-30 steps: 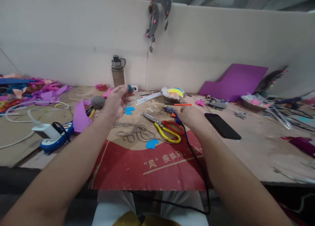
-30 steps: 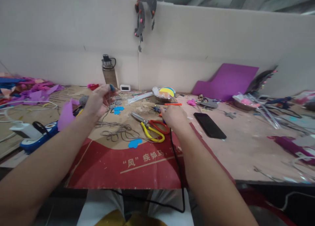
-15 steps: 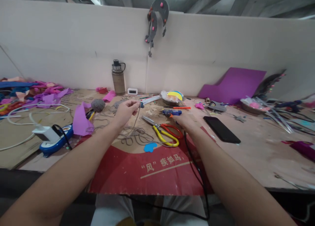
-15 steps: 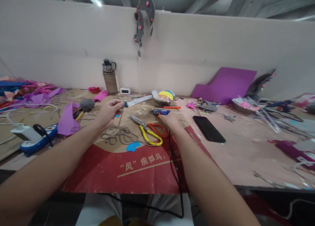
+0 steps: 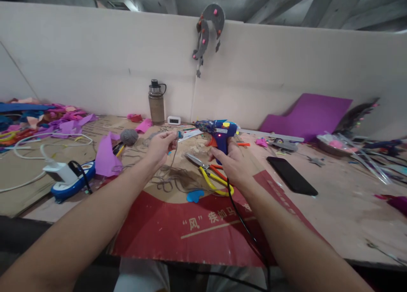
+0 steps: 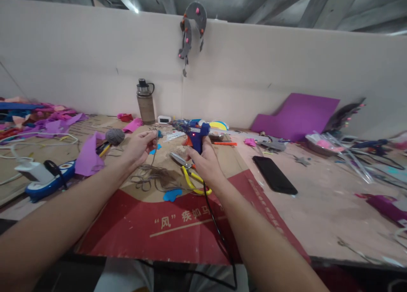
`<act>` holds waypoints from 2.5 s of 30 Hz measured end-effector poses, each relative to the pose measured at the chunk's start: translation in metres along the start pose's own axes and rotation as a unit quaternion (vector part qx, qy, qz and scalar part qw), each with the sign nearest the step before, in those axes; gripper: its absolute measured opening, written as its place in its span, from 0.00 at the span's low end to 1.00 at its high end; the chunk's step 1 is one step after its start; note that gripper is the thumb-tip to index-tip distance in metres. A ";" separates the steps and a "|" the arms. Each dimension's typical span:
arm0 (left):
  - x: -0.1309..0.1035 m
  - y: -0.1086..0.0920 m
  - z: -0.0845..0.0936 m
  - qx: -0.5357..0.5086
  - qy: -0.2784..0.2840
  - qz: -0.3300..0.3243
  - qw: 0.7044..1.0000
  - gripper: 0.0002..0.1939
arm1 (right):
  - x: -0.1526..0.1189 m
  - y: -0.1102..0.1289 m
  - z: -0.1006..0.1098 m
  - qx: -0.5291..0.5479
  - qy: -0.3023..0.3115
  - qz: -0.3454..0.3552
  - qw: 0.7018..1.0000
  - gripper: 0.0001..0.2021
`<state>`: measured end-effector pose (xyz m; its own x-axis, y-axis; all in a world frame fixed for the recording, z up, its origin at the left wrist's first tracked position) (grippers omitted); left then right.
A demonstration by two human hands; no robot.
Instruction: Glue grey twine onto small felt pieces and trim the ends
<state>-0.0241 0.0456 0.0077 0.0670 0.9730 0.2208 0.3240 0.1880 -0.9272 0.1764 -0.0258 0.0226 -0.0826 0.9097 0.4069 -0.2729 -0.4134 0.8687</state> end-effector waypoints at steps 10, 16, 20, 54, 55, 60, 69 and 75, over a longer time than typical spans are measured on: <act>0.002 0.003 0.003 0.021 -0.006 -0.001 1.000 0.13 | -0.003 -0.010 -0.010 -0.088 0.049 0.087 0.991 0.10; -0.001 0.001 -0.001 0.027 0.003 -0.011 1.000 0.14 | -0.004 -0.004 -0.011 -0.113 0.041 0.076 0.990 0.11; -0.002 0.000 -0.003 0.034 0.007 -0.014 0.999 0.14 | -0.004 -0.001 -0.011 -0.126 0.039 0.081 0.988 0.14; -0.006 -0.003 -0.008 0.074 -0.016 -0.049 0.996 0.11 | -0.008 0.000 -0.012 -0.202 0.023 0.086 0.975 0.15; -0.006 -0.003 -0.008 0.074 -0.013 -0.051 0.996 0.11 | -0.008 0.000 -0.012 -0.203 0.023 0.084 0.975 0.16; -0.005 -0.004 -0.007 0.071 -0.004 -0.061 0.996 0.12 | -0.008 0.000 -0.012 -0.200 0.017 0.075 0.977 0.18; -0.006 -0.006 -0.008 0.053 -0.018 -0.054 0.997 0.13 | -0.008 0.001 -0.011 -0.188 0.013 0.089 0.978 0.21; -0.005 -0.005 -0.006 0.049 -0.022 -0.050 0.997 0.12 | -0.009 0.002 -0.011 -0.202 0.011 0.080 0.976 0.18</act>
<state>-0.0205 0.0393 0.0128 -0.0038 0.9533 0.3021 0.2322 0.2947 -0.9270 0.1656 -0.0345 0.0177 -0.1739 0.8372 0.5184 -0.6105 -0.5048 0.6104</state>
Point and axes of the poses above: each hand's wrist, its own x-axis towards the middle knuckle, its own z-axis out of the back of the hand, y = z × x, the point moved 3 cm from there along x, towards the middle knuckle, and after that the axes turned 5 degrees about y, right-handed, at the moved point
